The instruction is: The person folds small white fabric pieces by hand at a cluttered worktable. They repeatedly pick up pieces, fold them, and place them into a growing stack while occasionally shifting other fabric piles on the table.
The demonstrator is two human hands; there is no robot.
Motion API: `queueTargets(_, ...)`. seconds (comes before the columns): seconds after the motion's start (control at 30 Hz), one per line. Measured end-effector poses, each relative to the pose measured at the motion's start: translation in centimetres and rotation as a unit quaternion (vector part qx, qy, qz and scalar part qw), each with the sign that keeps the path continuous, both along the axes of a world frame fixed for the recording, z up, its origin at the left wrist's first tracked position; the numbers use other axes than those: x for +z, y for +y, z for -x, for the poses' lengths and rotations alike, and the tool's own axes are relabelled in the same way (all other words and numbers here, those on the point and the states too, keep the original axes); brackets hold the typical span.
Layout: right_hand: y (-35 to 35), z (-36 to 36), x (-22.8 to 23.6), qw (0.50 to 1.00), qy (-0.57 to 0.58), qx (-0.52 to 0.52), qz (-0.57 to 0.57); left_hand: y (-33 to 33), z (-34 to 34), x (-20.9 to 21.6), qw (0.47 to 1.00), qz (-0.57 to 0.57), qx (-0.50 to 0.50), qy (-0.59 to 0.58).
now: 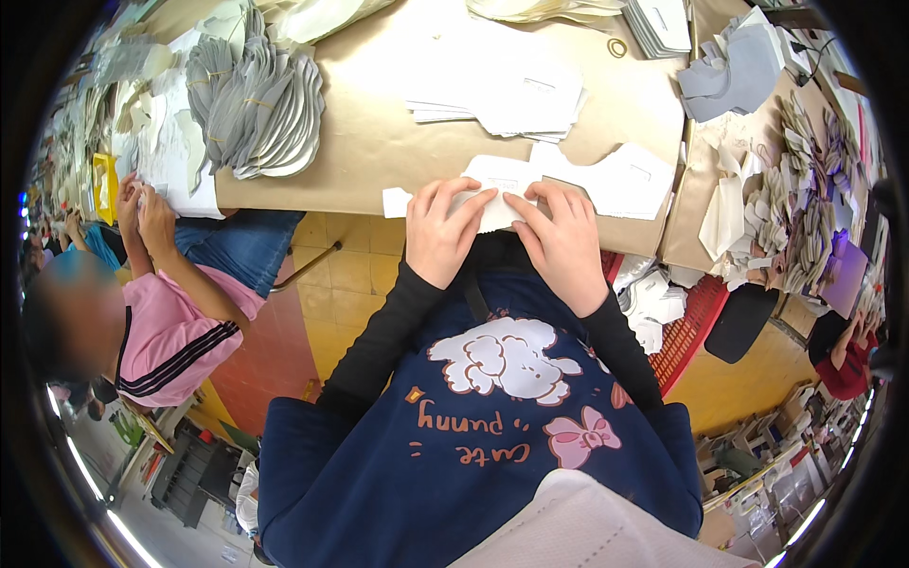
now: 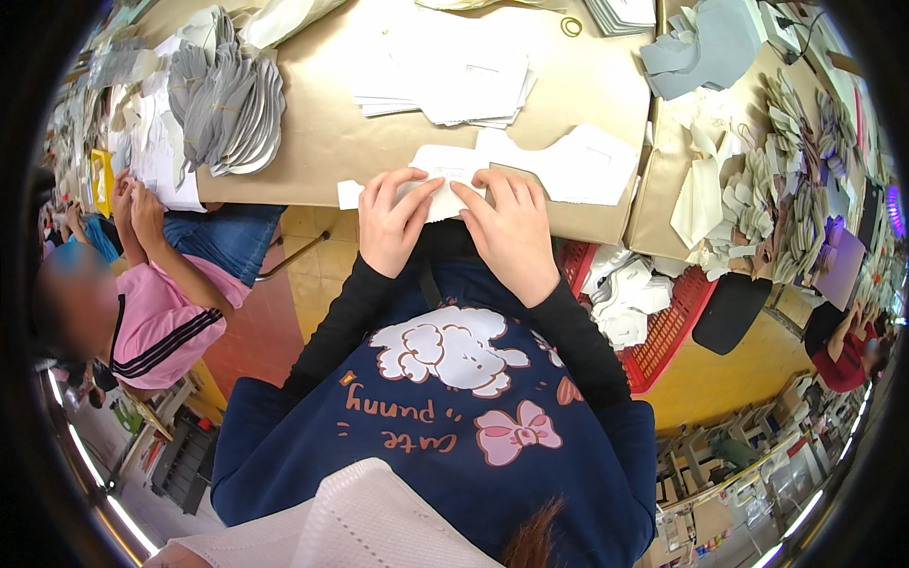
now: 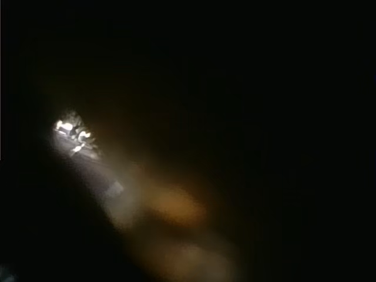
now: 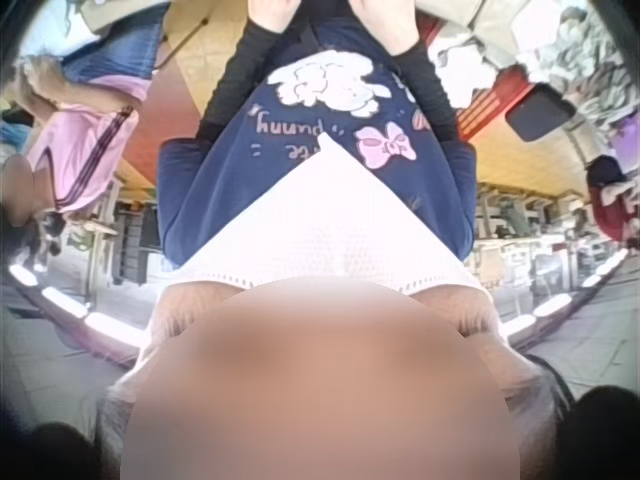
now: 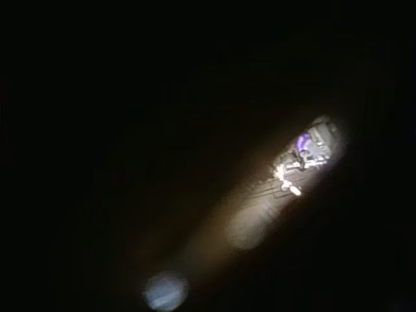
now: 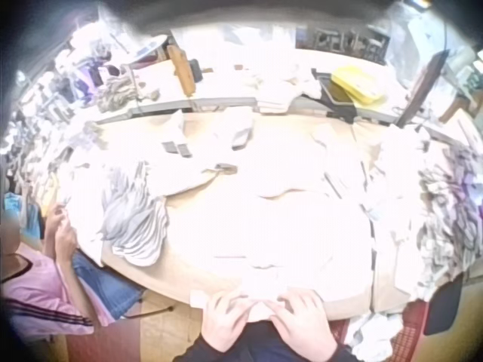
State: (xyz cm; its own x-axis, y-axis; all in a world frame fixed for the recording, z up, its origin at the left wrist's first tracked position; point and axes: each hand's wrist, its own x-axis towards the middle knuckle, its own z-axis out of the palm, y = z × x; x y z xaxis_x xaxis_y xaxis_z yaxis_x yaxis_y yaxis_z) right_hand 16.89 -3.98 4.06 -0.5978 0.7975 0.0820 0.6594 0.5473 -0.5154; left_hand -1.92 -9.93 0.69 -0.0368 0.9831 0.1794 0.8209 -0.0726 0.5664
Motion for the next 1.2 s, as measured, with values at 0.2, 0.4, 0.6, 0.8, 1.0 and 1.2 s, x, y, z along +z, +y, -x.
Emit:
queueTargets(0.2, -0.2, 0.1, 0.2, 1.000, -0.004, -0.003, 0.012, 0.0, 0.1, 0.2, 1.000, -0.001, -0.012, 0.008)
queueTargets(0.4, -0.4, -0.2, -0.3, 1.000, -0.003, 0.003, 0.018, 0.2, 0.3, 0.2, 0.999, -0.028, -0.023, -0.011)
queueTargets(0.6, 1.4, -3.6, -1.6, 0.970, 0.035, -0.228, -0.081, 0.3, 0.4, 0.1, 0.999, -0.028, -0.018, -0.021)
queueTargets(0.8, 3.3, -8.9, -1.5, 0.954, -0.011, -0.300, -0.005, 0.2, 0.3, 0.1, 0.999, -0.019, -0.013, -0.038)
queueTargets(1.0, 2.3, -9.0, -1.6, 0.877, 0.308, -0.339, 0.147, 0.2, 0.3, 0.1, 0.999, -0.018, -0.013, -0.038)
queueTargets(1.2, 2.9, -9.4, -0.5, 0.817, 0.411, -0.375, 0.149, 0.2, 0.2, 1.2, 0.999, 0.001, -0.021, -0.033)
